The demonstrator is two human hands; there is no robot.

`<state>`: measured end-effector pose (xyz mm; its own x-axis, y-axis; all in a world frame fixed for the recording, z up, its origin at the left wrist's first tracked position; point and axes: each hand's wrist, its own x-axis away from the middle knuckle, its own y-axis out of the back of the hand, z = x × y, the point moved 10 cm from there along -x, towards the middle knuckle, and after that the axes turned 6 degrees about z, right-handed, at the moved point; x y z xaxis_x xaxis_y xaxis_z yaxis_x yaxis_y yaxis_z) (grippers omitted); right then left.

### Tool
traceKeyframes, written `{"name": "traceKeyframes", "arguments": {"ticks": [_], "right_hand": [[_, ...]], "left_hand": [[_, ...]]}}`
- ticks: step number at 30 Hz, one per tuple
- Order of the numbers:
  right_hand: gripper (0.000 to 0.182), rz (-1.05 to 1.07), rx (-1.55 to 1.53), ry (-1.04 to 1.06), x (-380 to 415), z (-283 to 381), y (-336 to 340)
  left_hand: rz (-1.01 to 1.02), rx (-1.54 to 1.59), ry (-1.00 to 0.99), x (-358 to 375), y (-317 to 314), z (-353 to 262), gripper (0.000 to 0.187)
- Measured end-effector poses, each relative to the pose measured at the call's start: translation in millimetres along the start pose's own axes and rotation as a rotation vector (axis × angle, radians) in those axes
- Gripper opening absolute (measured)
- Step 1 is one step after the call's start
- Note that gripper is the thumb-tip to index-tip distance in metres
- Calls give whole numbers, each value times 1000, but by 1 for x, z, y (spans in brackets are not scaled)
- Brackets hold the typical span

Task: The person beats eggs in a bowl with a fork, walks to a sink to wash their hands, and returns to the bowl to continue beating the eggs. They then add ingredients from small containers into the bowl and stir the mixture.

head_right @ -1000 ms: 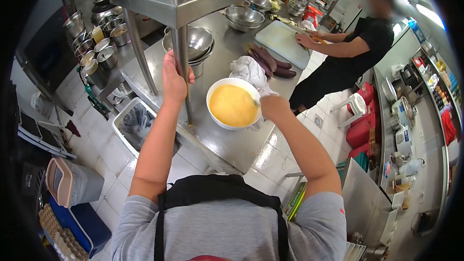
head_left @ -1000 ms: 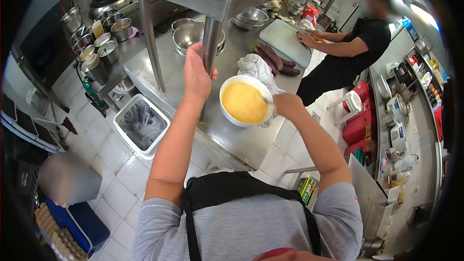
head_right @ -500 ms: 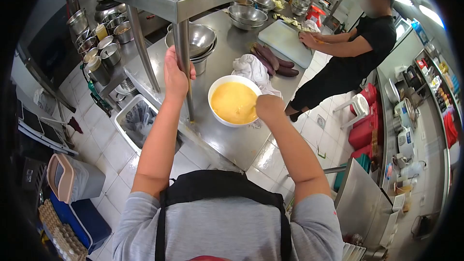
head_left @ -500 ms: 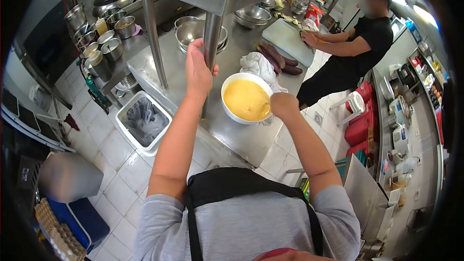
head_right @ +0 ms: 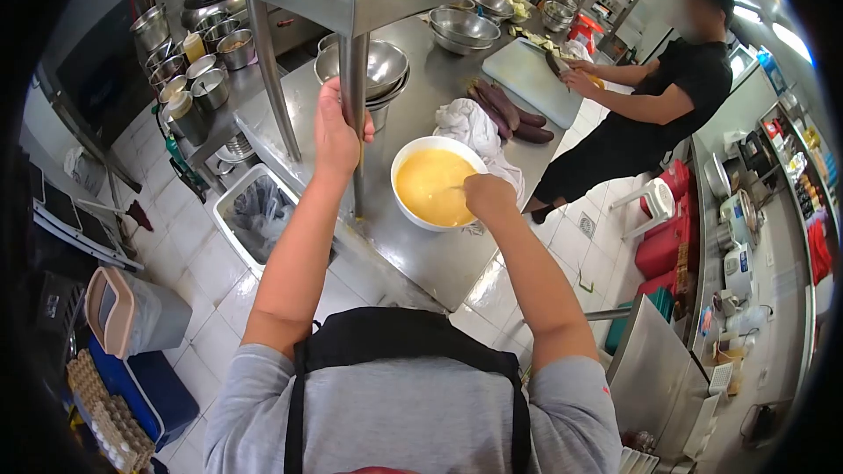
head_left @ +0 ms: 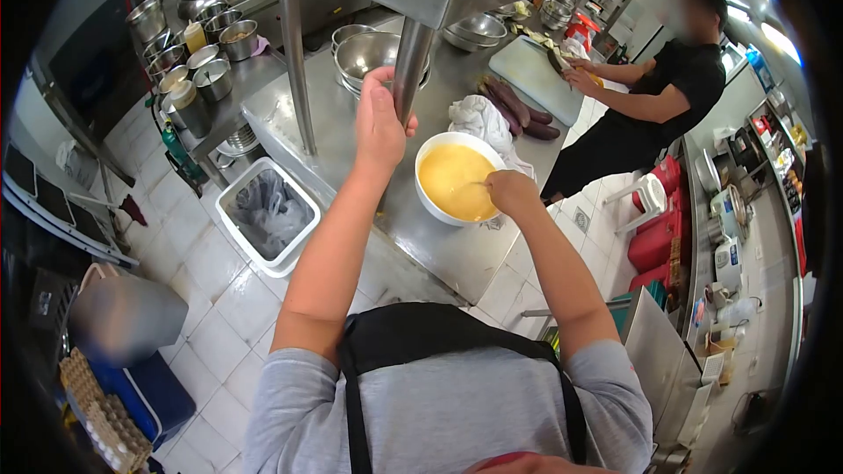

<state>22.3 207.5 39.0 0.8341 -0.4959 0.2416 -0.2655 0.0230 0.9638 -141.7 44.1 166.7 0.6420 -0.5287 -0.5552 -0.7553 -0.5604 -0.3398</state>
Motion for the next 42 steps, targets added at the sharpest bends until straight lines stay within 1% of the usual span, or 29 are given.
{"name": "traceKeyframes", "arguments": {"ticks": [2, 3, 6, 7, 9, 10, 11, 14, 15, 18, 19, 22, 23, 26, 27, 30, 31, 34, 35, 38, 39, 42], "right_hand": [[23, -85, 103, -65, 1, -1, -7], [22, 19, 27, -1, 16, 25, 9], [22, -36, -173, 109, 1, 12, 22], [22, -13, -158, -9, -7, -1, 19], [22, 9, -4, -40, 1, 6, 8], [22, 20, 79, -53, 8, 15, 13], [22, 74, -65, 86, 18, 30, 20], [21, -10, -185, 19, 3, -2, 23], [21, -24, -127, -103, 1, -8, 21], [21, 36, -71, 99, 10, 32, 14], [21, 40, -55, 151, 16, 40, 27], [20, 80, -150, 168, 6, 18, 21], [18, 100, -60, 148, 7, 10, 19], [20, 190, 195, -83, -9, -12, 18], [21, 49, 152, -83, -8, 0, 25], [21, 152, 73, 78, 11, 37, 15], [21, 119, 86, 190, 16, 36, 22], [20, 272, 79, -102, 3, -15, 16], [21, 122, 127, -83, -2, -7, 17], [21, 54, -43, 163, 14, 36, 18], [21, 42, -82, 251, 11, 24, 15], [26, 276, 36, -63, 5, -20, 10]], "left_hand": [[3, 5, 16, -4, -1, 0, 59], [5, 6, -9, -7, -1, -2, 59], [13, 1, -16, -1, 0, 1, 59], [14, 3, -10, -1, -1, 0, 59], [28, -6, -19, -5, -2, -3, 60], [39, -18, -23, -5, -2, -2, 60], [50, -30, -21, -5, -2, -1, 60], [15, -17, -20, -3, 0, 0, 61], [24, -6, -9, -1, -2, 2, 60], [36, 14, -23, -6, -2, 0, 60], [39, 12, -30, -6, -2, -1, 59], [54, 16, -29, -1, -2, 1, 58], [57, 21, -38, -4, -2, 0, 58], [41, 31, -38, -3, -3, -2, 59], [37, 27, -26, 0, -3, -1, 59], [40, 11, -33, -5, -3, -4, 60], [47, 2, -36, -5, -3, -5, 61], [21, 12, -16, -2, -1, -1, 63], [10, 22, -10, -2, -1, 0, 63], [32, 18, -17, -3, -3, -1, 65], [30, 19, -17, -4, -3, -2, 65], [27, 23, -13, -1, -3, -2, 64]]}}
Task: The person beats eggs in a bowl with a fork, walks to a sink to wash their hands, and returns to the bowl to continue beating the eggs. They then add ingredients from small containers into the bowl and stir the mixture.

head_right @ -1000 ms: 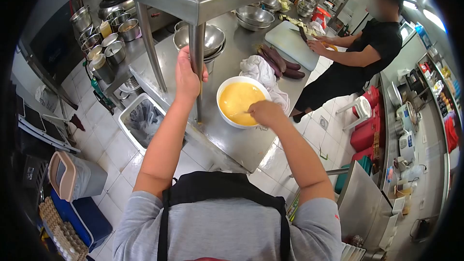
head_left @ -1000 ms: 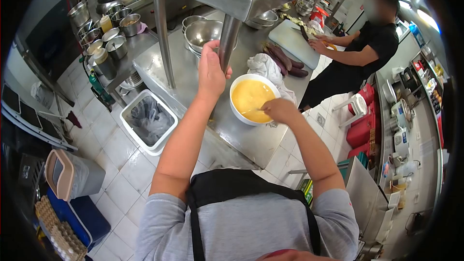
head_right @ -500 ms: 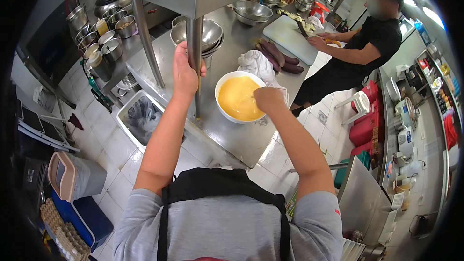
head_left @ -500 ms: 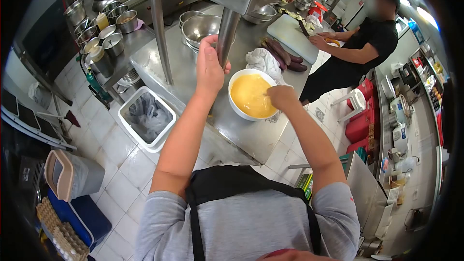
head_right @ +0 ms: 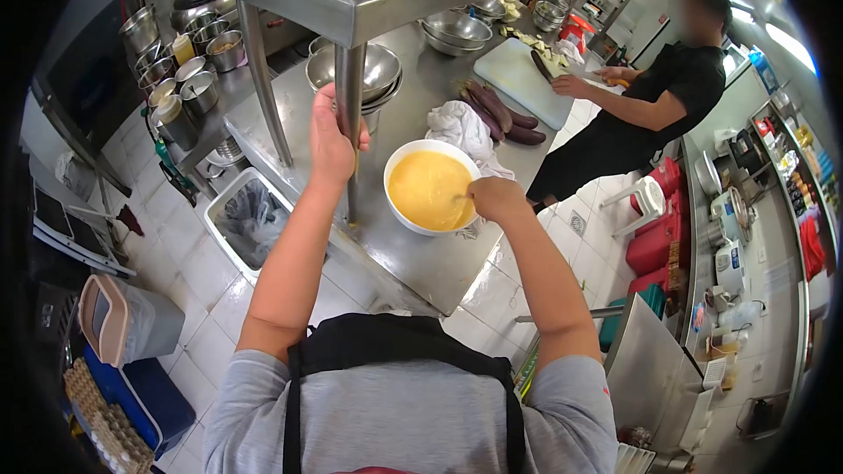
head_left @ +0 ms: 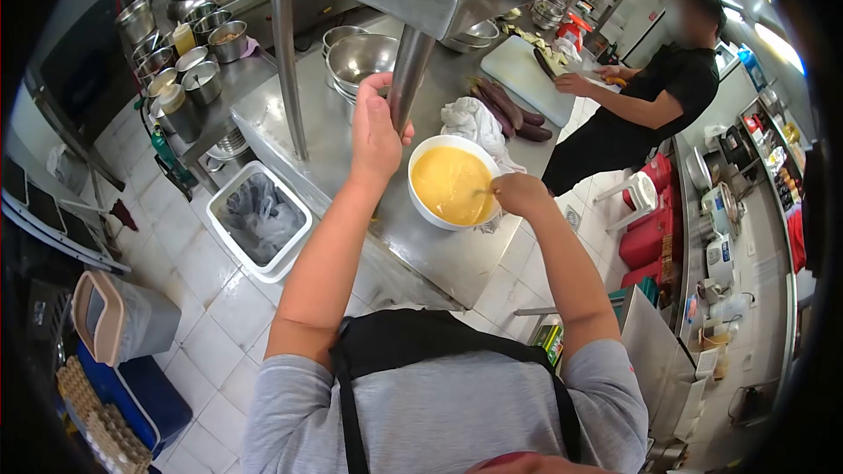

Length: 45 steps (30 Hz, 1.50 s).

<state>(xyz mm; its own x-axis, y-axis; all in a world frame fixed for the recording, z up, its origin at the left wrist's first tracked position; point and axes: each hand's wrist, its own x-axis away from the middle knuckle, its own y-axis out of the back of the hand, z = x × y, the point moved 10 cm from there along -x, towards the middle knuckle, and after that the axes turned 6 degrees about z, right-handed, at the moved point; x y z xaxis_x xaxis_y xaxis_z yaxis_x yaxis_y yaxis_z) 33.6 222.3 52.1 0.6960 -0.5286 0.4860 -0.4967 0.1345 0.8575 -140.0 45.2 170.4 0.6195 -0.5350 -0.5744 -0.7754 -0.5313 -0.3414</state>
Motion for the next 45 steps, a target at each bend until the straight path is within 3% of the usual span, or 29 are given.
{"name": "traceKeyframes", "arguments": {"ticks": [1, 4, 5, 8, 9, 12, 13, 16, 17, 20, 22, 24, 26, 28, 31, 34, 36, 40, 43, 45], "right_hand": [[26, -121, 31, -56, 1, 3, 5], [25, -151, -45, 188, 13, 47, -3], [24, -198, -85, 379, 16, 47, 1], [24, 18, -3, 102, -3, 1, 1], [24, -35, 43, 1, -7, -1, 5], [25, -171, -6, 54, -5, 31, -10], [24, -186, -111, 190, 8, 38, -3], [25, -84, -137, 49, 3, -17, -6], [24, -136, -224, 67, 6, -25, -4], [22, -303, -461, 128, 14, -48, 0], [21, -393, -670, 124, 19, -61, -10], [23, -431, -984, 124, 14, -74, -28], [29, -402, -1390, 118, 2, -86, -56], [27, -499, -1680, 123, 0, -89, -67], [26, -581, -2009, 145, -6, -77, -83], [21, -558, -2103, 172, -15, -63, -92], [17, -507, -2006, 160, -21, -55, -93], [29, -559, -1892, 100, -27, -51, -96], [38, -380, -1881, -44, -20, -37, -102], [44, -208, -1899, -30, -20, -24, -107]], "left_hand": [[2, 1, -2, 0, 0, 1, 64], [17, 4, -18, -3, -1, 0, 62], [25, 1, -16, -1, 0, 0, 61], [13, -20, -14, -1, 0, -2, 60], [7, -11, -8, 0, 1, -1, 60], [-2, 6, -15, -2, 1, 2, 60], [4, -5, -20, -3, 1, 2, 60], [11, 4, 2, 1, 3, 3, 57], [15, 16, 10, 0, 2, 3, 56], [-66, -328, -67, 7, 18, 10, 62], [-244, -501, -96, 34, 35, -13, 40], [-250, -720, -263, 73, 41, -29, 37], [38, -414, -123, 105, 16, -11, 38], [280, -378, 236, 136, -14, 41, 40], [91, -265, 865, 156, -8, 122, 49], [47, -141, 1169, 161, -8, 157, 58], [107, -105, 1238, 162, -14, 169, 58], [163, -32, 1326, 169, -14, 189, 54], [177, -26, 1318, 168, -16, 192, 50], [129, -11, 1322, 170, -16, 189, 52]]}}
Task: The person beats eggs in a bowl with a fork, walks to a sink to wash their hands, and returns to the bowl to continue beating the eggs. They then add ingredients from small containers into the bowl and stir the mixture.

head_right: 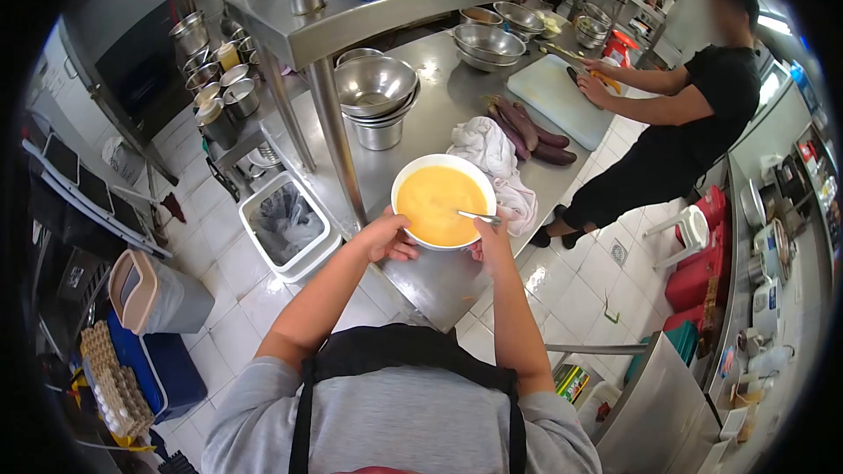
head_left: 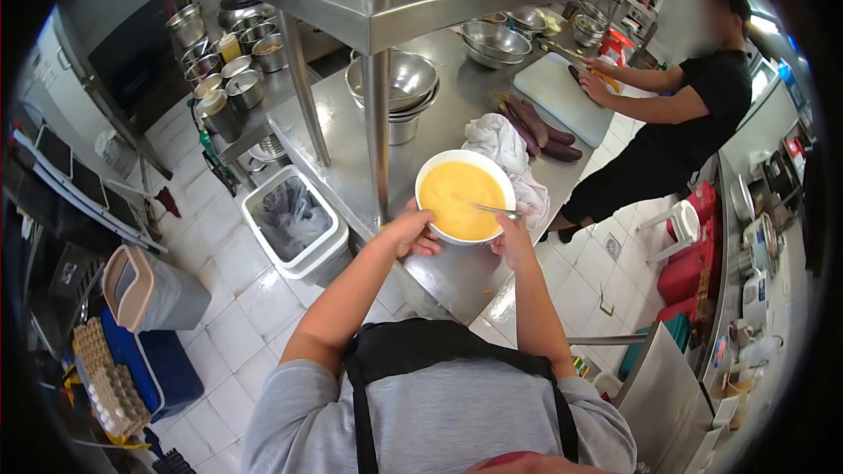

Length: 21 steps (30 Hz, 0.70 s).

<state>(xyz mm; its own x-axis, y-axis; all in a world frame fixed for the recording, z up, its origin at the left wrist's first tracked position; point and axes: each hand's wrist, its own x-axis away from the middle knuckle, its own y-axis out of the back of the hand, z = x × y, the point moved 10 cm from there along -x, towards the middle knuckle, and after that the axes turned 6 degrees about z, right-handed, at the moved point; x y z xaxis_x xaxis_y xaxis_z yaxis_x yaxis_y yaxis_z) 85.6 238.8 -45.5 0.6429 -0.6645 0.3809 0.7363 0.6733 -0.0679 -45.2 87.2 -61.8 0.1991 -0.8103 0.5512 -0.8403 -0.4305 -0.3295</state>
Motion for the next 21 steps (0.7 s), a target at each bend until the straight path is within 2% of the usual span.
{"name": "traceKeyframes", "arguments": {"ticks": [1, 4, 7, 10, 13, 16, 19, 21], "right_hand": [[47, 43, -3, -56, 2, -3, -5], [46, -44, 97, 79, 12, 19, -2], [36, -139, 161, 453, 6, 45, 8], [25, 8, 435, 395, 7, 52, 5], [20, 87, 794, 428, 28, 70, -10], [19, 115, 1195, 429, 34, 79, -32], [17, 62, 1531, 330, 34, 88, -58], [18, 52, 1552, 490, 35, 97, -81]], "left_hand": [[-10, 16, 1, 2, -1, 0, 52], [-53, 37, 12, 5, -3, 2, 54], [-87, 13, 19, 11, -4, 3, 55], [-81, -6, 35, 7, 0, 9, 53], [-61, 0, 6, 10, -1, 13, 50], [-72, 9, -20, 19, -4, 10, 48], [-55, 8, -38, 21, -4, 11, 47], [-38, 22, -58, 17, -3, 13, 48]]}}
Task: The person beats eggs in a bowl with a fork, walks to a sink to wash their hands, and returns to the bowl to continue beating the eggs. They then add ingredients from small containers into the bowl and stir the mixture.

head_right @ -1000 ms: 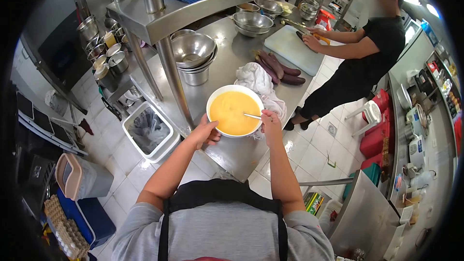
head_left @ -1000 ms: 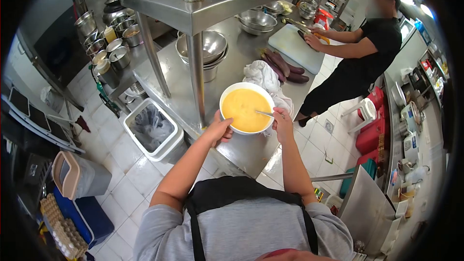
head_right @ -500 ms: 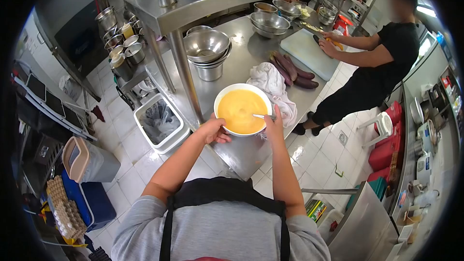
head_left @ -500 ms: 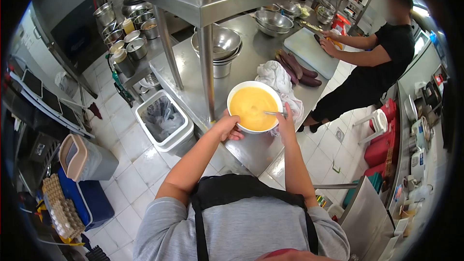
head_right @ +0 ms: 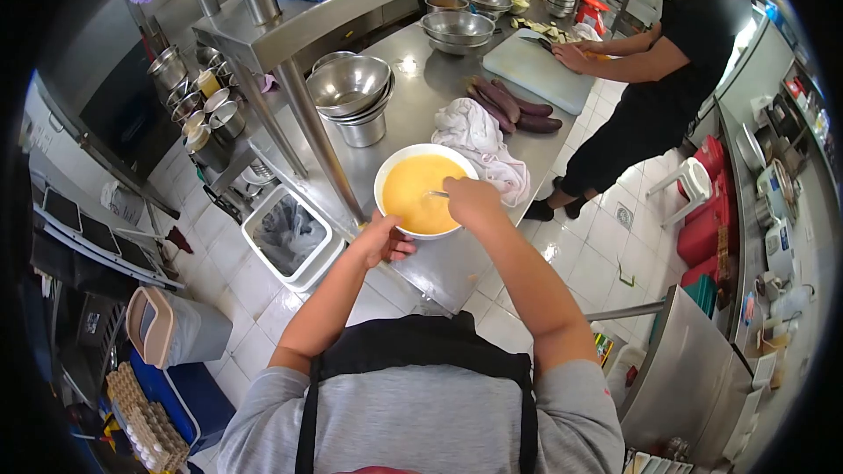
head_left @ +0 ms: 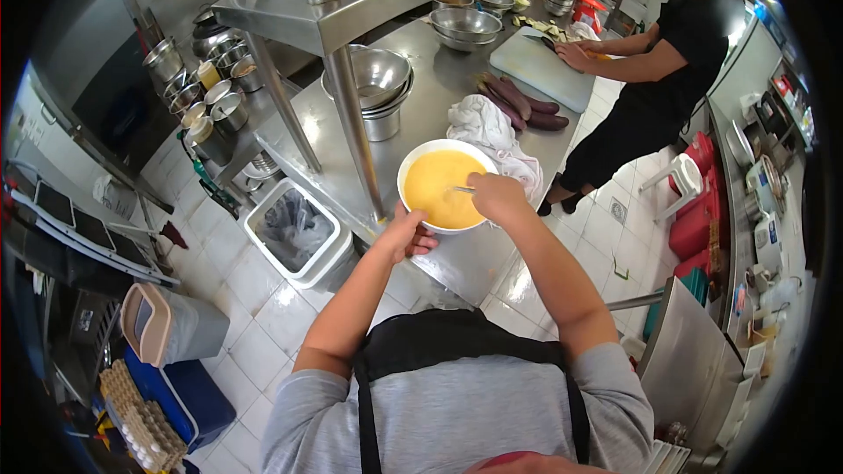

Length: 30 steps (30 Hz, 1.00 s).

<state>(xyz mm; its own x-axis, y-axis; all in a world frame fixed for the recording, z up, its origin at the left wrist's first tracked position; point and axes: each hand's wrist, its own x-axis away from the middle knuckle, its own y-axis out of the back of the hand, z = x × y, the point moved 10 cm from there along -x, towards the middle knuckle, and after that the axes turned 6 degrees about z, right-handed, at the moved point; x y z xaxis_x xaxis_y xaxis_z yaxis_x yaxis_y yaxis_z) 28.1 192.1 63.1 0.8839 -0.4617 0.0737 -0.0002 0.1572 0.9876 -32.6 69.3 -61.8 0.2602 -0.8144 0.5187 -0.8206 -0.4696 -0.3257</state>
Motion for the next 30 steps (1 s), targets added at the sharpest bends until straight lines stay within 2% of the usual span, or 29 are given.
{"name": "traceKeyframes", "arguments": {"ticks": [1, 7, 10, 11, 14, 15, 18, 19, 22, 23, 26, 29, 30], "right_hand": [[18, -51, 22, 50, -2, 8, 3], [19, 303, 315, 194, 14, 14, -8], [19, 149, 303, 19, 1, -4, -4], [19, 24, 241, 24, 0, -1, -10], [19, 186, 183, 149, 13, 33, -18], [20, 290, 227, 190, 11, 22, -21], [20, 306, 315, -118, 0, -6, -6], [19, 166, 222, -133, -6, -2, -11], [20, 237, 121, 52, 3, 26, -25], [21, 320, 116, 132, 3, 26, -19], [21, 261, 312, -3, 8, 6, 17], [20, 56, 380, 3, 22, 18, 57], [19, -12, 399, 10, 27, 23, 67]], "left_hand": [[8, 8, -11, -1, 1, 0, 48], [69, 7, -7, 3, -1, -1, 56], [53, 7, -33, 0, 2, -1, 61], [44, 12, -38, 2, 2, -2, 65], [37, 14, -2, 3, 5, 0, 69], [39, 9, -9, 3, 6, -3, 70], [44, 3, -11, 2, 5, -1, 73], [44, 2, -9, 2, 5, -1, 74], [50, 3, -19, 2, 6, -6, 79], [53, 2, -11, 4, 6, -2, 81], [-8, -106, -40, 5, 14, -7, 85], [-388, -718, -544, 19, 35, -32, 89], [-378, -807, -535, 32, 27, -41, 89]]}}
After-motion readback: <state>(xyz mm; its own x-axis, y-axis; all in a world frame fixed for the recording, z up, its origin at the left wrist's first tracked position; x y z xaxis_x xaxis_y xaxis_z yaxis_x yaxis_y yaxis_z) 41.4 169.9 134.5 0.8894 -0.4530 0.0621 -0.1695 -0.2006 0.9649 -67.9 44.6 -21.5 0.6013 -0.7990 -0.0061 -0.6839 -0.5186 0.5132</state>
